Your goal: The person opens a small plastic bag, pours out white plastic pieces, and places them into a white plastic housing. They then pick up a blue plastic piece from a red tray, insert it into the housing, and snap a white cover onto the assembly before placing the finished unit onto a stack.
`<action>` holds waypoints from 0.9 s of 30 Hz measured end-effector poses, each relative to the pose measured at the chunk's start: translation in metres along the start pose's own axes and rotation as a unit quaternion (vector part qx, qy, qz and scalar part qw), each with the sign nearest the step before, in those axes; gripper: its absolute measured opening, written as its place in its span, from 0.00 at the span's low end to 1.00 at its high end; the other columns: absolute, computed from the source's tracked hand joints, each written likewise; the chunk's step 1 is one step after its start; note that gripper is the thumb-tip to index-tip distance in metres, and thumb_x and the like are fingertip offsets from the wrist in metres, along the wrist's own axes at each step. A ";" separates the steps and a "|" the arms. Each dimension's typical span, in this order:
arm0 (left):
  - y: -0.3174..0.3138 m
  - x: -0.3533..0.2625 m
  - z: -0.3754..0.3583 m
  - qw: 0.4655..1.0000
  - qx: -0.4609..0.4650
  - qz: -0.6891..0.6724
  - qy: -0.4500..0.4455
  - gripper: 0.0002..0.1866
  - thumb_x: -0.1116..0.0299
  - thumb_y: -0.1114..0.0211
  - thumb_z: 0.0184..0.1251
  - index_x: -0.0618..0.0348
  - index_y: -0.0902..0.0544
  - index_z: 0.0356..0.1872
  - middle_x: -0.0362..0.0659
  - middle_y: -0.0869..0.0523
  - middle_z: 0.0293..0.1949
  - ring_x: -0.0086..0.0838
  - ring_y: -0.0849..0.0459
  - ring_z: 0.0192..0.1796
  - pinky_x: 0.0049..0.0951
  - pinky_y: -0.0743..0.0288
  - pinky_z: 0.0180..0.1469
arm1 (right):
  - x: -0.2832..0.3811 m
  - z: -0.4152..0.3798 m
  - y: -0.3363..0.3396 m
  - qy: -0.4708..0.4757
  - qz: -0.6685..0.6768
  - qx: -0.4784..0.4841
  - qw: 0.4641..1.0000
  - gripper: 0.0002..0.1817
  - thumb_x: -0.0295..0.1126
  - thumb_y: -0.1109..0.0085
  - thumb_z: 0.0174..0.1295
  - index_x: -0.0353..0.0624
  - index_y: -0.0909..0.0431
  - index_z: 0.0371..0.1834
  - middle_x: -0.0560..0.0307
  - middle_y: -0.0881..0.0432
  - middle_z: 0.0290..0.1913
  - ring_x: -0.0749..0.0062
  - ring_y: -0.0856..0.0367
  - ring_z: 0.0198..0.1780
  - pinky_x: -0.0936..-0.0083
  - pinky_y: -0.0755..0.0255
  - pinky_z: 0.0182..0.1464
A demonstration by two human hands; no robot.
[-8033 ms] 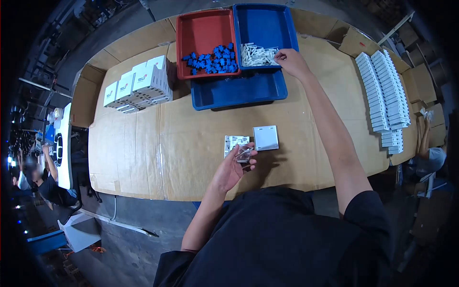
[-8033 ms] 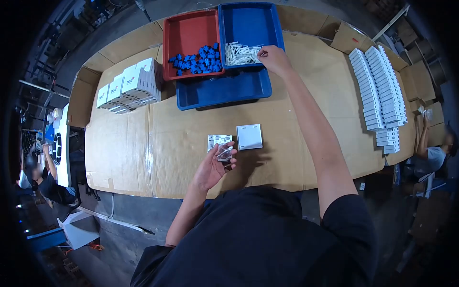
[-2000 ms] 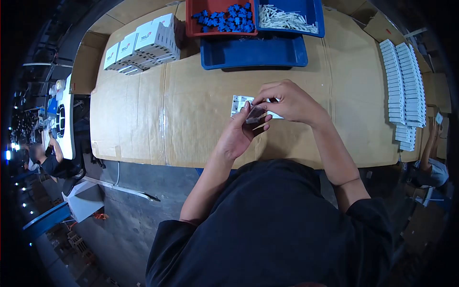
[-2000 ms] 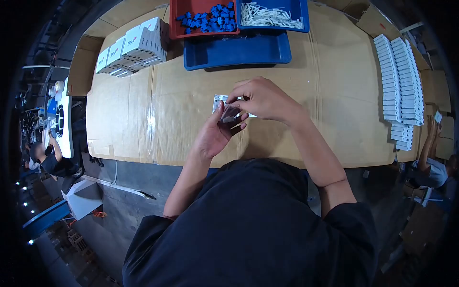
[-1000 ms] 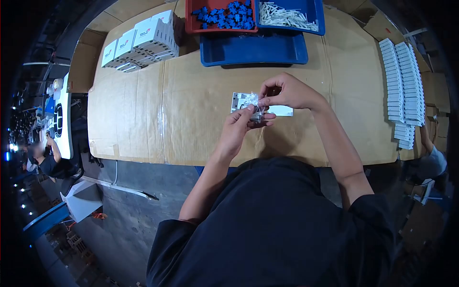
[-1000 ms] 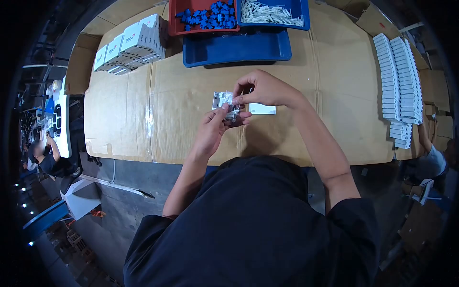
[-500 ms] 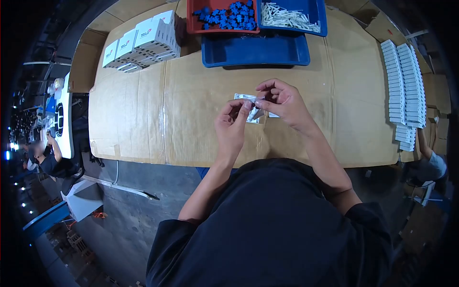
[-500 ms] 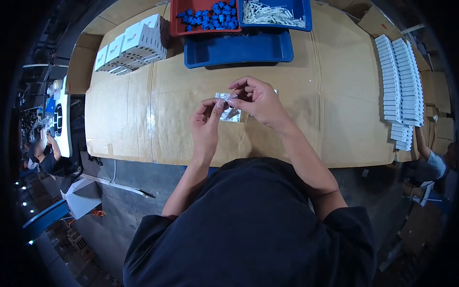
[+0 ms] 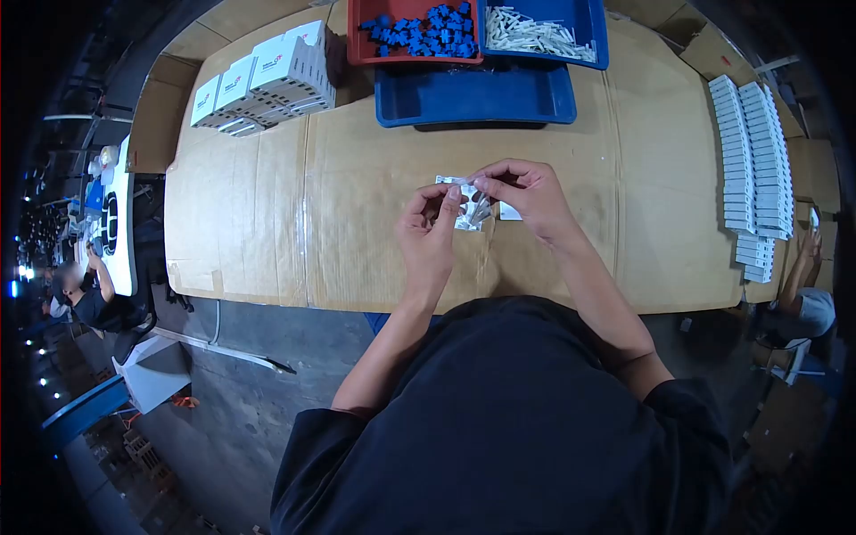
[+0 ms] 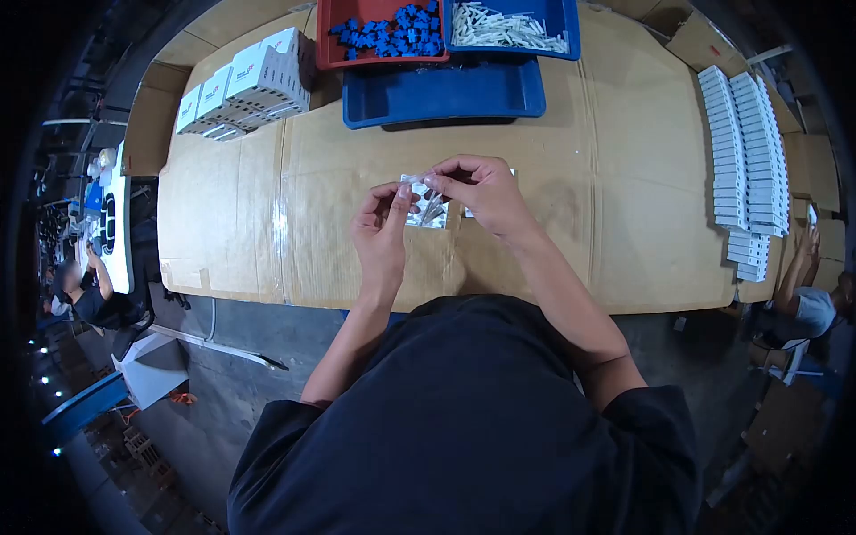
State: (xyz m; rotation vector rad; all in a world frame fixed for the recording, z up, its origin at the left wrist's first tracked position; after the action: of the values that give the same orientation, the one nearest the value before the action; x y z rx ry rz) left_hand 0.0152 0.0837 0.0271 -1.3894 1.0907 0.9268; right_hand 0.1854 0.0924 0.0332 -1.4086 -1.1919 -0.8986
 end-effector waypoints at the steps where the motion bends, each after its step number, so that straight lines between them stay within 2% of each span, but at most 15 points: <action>1: 0.000 0.000 0.000 1.000 0.000 0.000 -0.002 0.09 0.71 0.32 0.79 0.67 0.16 0.49 0.41 0.10 0.39 0.19 0.14 0.41 0.21 0.21 0.46 | 0.000 0.000 0.000 0.014 -0.005 -0.003 1.000 0.07 0.24 0.33 0.72 0.34 0.11 0.49 0.56 0.09 0.44 0.78 0.14 0.43 0.79 0.20 0.48; 5: -0.002 0.000 0.000 1.000 0.008 -0.012 -0.012 0.08 0.71 0.33 0.80 0.66 0.17 0.47 0.41 0.11 0.38 0.18 0.14 0.40 0.21 0.21 0.45 | 0.000 -0.001 -0.004 0.058 0.017 0.011 0.998 0.07 0.23 0.34 0.72 0.34 0.12 0.48 0.58 0.10 0.44 0.80 0.16 0.42 0.80 0.21 0.46; 11: -0.003 -0.002 -0.005 1.000 -0.017 -0.007 -0.015 0.08 0.71 0.33 0.80 0.66 0.17 0.48 0.39 0.12 0.37 0.17 0.16 0.39 0.20 0.23 0.44 | -0.023 -0.006 -0.010 0.010 0.135 -0.041 0.990 0.07 0.24 0.34 0.71 0.35 0.14 0.49 0.59 0.11 0.44 0.80 0.16 0.45 0.79 0.21 0.51; 15: -0.003 -0.009 0.000 0.999 -0.033 -0.033 -0.029 0.09 0.72 0.32 0.79 0.66 0.16 0.51 0.38 0.12 0.38 0.16 0.17 0.39 0.19 0.24 0.44 | -0.009 -0.003 -0.013 0.029 0.085 -0.030 0.996 0.06 0.23 0.34 0.72 0.35 0.14 0.49 0.59 0.11 0.45 0.79 0.16 0.47 0.78 0.22 0.54; 18: 0.000 0.001 0.000 1.000 0.003 -0.029 -0.010 0.10 0.72 0.32 0.78 0.66 0.15 0.53 0.37 0.12 0.39 0.15 0.17 0.40 0.18 0.25 0.44 | -0.006 -0.004 -0.013 0.037 0.073 -0.017 0.997 0.06 0.23 0.35 0.72 0.35 0.15 0.49 0.59 0.12 0.46 0.79 0.16 0.48 0.78 0.22 0.54; 27: 0.002 0.005 0.000 1.000 -0.004 -0.003 0.003 0.10 0.72 0.30 0.77 0.67 0.14 0.52 0.37 0.11 0.39 0.14 0.17 0.40 0.17 0.25 0.42 | -0.004 -0.003 -0.021 0.038 0.060 0.021 0.997 0.06 0.24 0.34 0.73 0.34 0.15 0.49 0.58 0.12 0.46 0.80 0.15 0.47 0.79 0.20 0.53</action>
State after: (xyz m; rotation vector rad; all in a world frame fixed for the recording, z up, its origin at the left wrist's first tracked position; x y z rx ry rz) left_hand 0.0142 0.0831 0.0220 -1.4021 1.0881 0.9237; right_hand 0.1648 0.0883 0.0352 -1.3853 -1.0520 -0.8305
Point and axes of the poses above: each hand's wrist, its own z-axis towards the middle knuckle, its own y-axis out of the back of the hand, x = y × z, the point moved 9 cm from there along z, towards the middle knuckle
